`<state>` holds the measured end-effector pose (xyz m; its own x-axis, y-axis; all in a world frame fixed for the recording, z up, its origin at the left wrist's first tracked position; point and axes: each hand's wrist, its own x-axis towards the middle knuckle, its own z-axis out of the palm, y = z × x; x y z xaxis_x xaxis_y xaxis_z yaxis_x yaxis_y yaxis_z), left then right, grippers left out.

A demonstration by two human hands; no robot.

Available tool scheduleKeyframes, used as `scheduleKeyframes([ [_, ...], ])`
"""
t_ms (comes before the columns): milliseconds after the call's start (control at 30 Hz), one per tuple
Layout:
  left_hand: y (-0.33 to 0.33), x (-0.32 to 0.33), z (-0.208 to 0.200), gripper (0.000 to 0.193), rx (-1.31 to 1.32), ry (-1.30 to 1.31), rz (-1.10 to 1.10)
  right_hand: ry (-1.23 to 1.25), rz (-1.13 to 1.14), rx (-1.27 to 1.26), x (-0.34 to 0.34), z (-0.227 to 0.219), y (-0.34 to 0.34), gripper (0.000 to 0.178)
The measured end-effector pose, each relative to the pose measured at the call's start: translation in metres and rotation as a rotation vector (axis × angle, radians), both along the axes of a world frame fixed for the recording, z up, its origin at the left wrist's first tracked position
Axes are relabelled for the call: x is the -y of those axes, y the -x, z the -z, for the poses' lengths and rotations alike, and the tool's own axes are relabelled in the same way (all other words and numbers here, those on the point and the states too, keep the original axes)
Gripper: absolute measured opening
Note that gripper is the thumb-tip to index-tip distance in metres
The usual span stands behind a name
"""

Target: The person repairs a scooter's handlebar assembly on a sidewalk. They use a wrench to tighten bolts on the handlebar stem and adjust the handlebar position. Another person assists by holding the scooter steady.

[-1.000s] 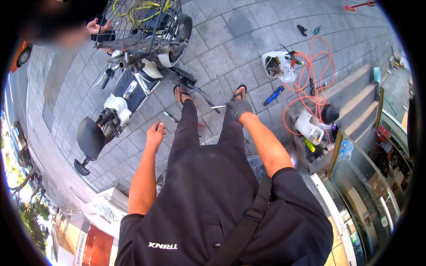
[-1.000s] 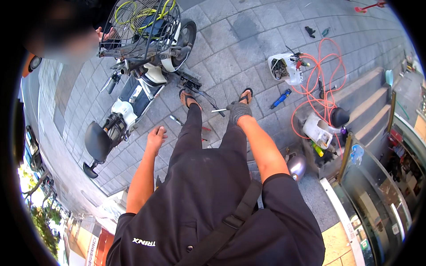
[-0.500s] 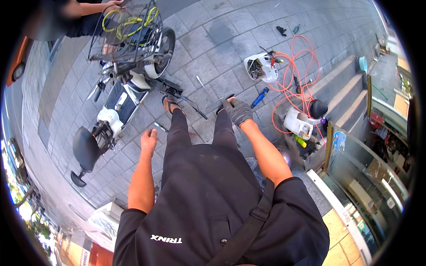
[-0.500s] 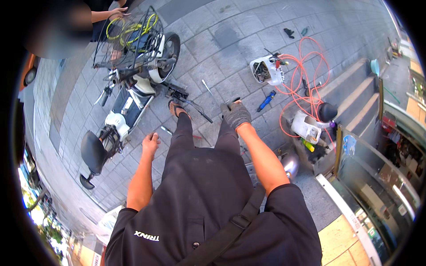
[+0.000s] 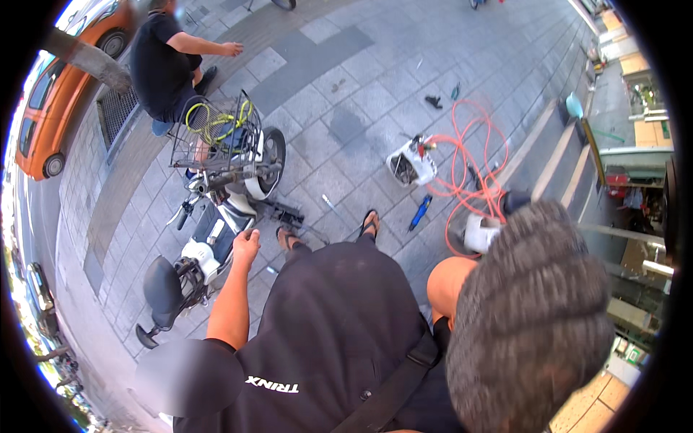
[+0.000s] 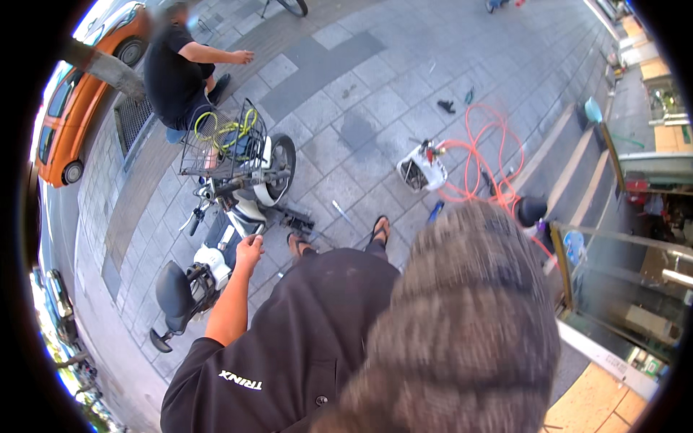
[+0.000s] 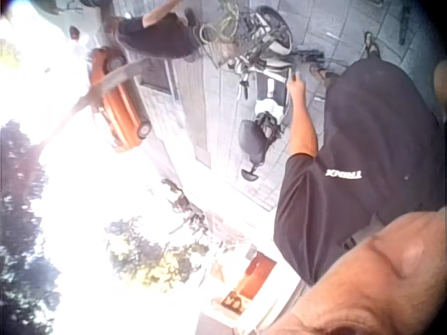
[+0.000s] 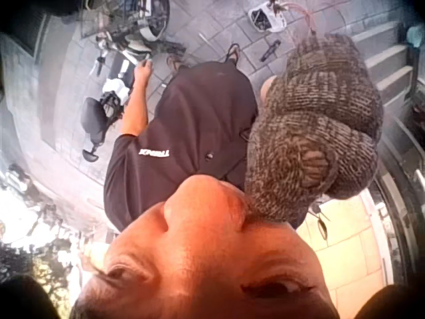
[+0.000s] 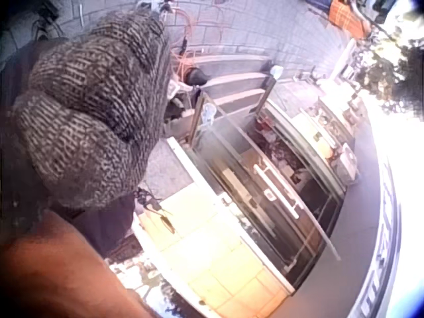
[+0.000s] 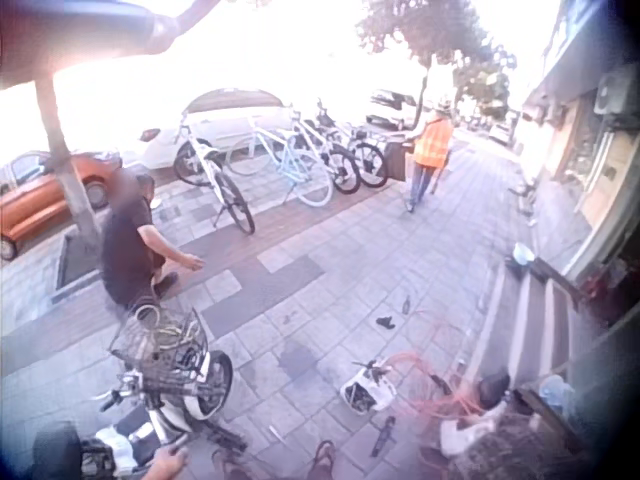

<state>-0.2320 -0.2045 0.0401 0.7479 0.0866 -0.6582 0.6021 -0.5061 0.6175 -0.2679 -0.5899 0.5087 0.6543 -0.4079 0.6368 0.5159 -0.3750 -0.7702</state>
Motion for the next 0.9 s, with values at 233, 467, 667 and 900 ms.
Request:
scheduleKeyframes([
  [233,0.000,-0.013,0.043,0.038,0.147,0.020,0.010,-0.252,-0.307,0.250,-0.033,-0.048,0.002,0.027],
  [467,0.032,-0.064,0.059,0.041,-0.083,-0.218,0.175,-0.365,-0.359,0.287,-0.027,-0.053,-0.018,0.026],
  [667,0.024,-0.037,0.010,0.042,-0.062,-0.228,-0.157,-0.497,-0.470,0.385,0.031,-0.054,-0.011,0.025],
  [900,0.055,0.058,-0.082,0.038,0.009,-0.243,-0.405,-0.618,-0.439,0.440,0.156,-0.058,-0.001,0.025],
])
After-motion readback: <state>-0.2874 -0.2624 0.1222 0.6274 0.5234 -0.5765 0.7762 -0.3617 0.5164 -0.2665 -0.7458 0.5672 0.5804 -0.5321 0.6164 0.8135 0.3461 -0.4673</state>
